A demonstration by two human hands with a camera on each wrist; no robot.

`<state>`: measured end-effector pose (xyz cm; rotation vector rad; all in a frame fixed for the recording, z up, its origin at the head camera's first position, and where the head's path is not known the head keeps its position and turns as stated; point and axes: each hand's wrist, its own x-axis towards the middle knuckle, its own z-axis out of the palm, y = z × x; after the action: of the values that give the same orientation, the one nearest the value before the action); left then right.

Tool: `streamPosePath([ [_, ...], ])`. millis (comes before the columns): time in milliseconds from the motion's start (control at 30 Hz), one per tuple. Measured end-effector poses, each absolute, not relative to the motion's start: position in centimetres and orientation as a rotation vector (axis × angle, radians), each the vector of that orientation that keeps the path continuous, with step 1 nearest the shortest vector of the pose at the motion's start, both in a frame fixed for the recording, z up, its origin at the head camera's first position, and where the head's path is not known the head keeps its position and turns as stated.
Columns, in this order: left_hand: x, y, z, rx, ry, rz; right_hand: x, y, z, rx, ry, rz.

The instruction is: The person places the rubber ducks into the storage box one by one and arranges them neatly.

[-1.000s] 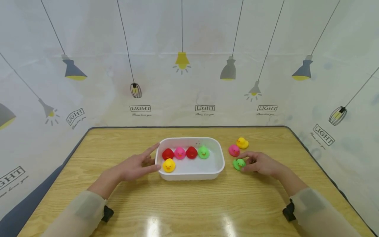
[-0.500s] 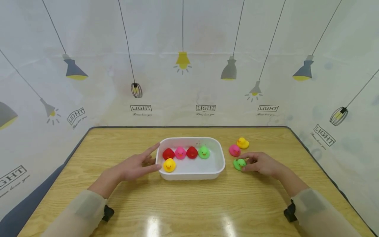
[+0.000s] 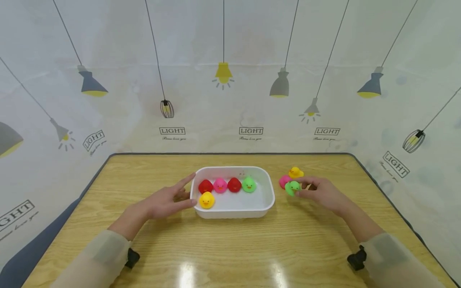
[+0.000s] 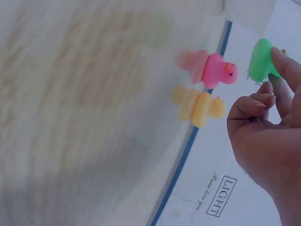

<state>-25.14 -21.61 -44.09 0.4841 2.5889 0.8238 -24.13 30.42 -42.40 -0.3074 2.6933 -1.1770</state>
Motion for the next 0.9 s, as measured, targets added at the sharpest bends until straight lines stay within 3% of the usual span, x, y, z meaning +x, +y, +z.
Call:
streamPosePath([
  [267, -25.1, -21.6, -43.9, 0.483, 2.585, 0.825, -23.6, 27.6, -40.5, -0.435, 2.693, -1.285],
  [900, -25.2, -21.5, -44.0, 0.483, 2.592, 0.813, -24.6, 18.8, -40.7, -0.615, 2.629, -1.251],
])
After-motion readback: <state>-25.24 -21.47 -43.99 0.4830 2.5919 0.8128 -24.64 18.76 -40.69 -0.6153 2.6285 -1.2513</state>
